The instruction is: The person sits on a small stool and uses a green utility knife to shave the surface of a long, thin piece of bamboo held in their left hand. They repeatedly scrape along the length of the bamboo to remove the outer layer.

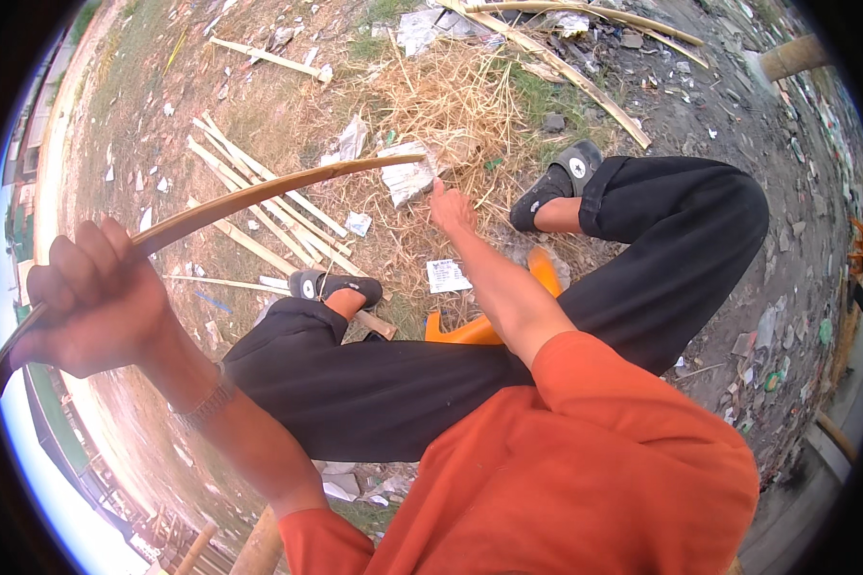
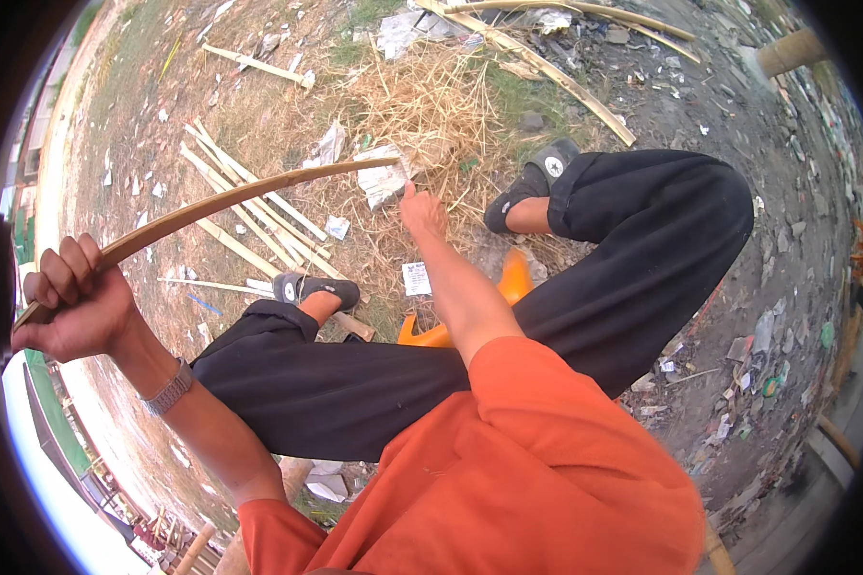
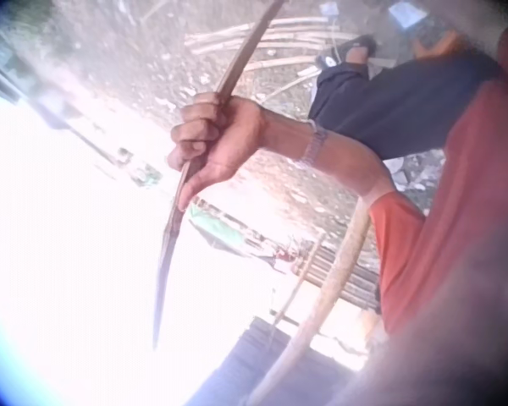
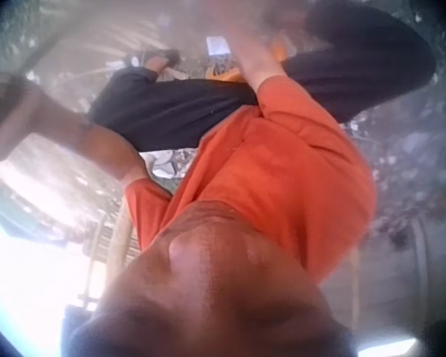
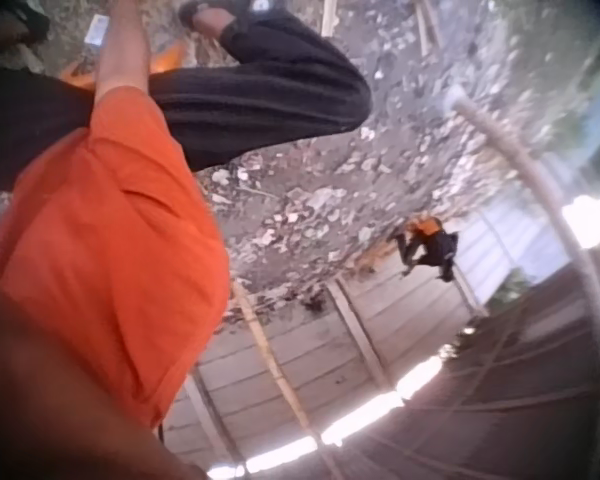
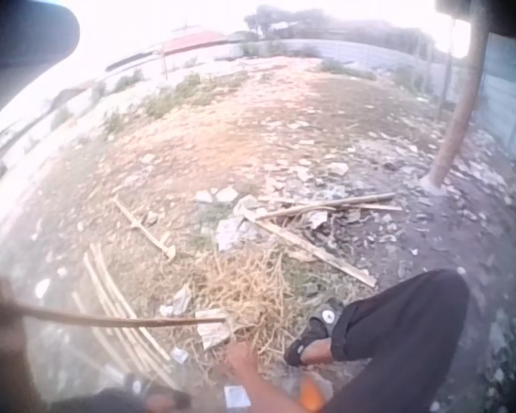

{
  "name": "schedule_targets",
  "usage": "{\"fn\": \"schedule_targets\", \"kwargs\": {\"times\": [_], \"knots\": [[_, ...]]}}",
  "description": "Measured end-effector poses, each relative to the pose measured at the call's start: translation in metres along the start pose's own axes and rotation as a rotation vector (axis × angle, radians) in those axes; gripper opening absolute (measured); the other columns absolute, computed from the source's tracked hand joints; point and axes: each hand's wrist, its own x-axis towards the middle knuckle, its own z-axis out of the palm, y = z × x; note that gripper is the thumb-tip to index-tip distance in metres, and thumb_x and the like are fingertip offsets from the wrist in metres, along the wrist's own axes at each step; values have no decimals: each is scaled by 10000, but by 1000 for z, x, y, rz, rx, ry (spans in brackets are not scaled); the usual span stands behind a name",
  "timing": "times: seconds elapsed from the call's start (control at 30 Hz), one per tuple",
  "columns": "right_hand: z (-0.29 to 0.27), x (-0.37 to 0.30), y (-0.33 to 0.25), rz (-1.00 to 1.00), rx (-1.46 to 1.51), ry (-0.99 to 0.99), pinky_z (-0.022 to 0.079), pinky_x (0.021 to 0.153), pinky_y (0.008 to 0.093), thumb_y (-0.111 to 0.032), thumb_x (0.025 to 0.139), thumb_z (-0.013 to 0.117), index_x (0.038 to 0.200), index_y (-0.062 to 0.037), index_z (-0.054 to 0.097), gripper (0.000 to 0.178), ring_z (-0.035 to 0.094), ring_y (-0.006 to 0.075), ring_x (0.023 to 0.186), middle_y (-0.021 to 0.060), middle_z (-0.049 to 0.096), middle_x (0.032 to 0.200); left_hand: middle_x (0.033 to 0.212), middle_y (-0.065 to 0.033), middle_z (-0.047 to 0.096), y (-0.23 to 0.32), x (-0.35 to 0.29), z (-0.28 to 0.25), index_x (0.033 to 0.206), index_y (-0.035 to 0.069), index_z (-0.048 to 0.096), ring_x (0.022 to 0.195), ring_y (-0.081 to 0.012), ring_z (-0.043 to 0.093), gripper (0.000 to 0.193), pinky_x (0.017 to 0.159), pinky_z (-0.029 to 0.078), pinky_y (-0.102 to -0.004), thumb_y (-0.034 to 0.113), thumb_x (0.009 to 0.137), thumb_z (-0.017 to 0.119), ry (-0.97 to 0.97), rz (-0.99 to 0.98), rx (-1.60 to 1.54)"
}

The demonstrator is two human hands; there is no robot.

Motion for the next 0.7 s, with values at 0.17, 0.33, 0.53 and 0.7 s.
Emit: {"fn": "schedule_targets", "kwargs": {"times": [0.17,0.33,0.53,0.7], "knots": [[-31,-49,-36,-297,195,-205,449,722,495,-532,959,213,683,20,615,737,601,375,712,287,601,732,569,26,173,4,-2,-1,555,161,261,549,-136,175,685,526,156,-299,799,732,437,76,68,208],[-9,-40,-46,-57,61,-20,459,702,498,-549,955,202,675,27,598,753,602,383,678,261,580,637,553,15,164,0,-4,17,549,160,285,550,-139,183,676,536,171,-297,789,738,446,123,114,295],[-15,-54,-66,-268,203,-193,451,793,521,-518,963,201,815,59,649,745,608,437,802,313,615,772,536,7,183,0,15,-20,566,154,292,559,-144,187,669,564,181,-298,782,736,446,36,40,129],[-13,-74,-79,-228,200,-82,466,734,520,-493,968,237,844,60,648,700,614,442,714,297,612,707,519,6,195,-4,17,-11,600,145,303,546,-147,178,670,573,197,-298,792,765,356,193,109,304]]}}
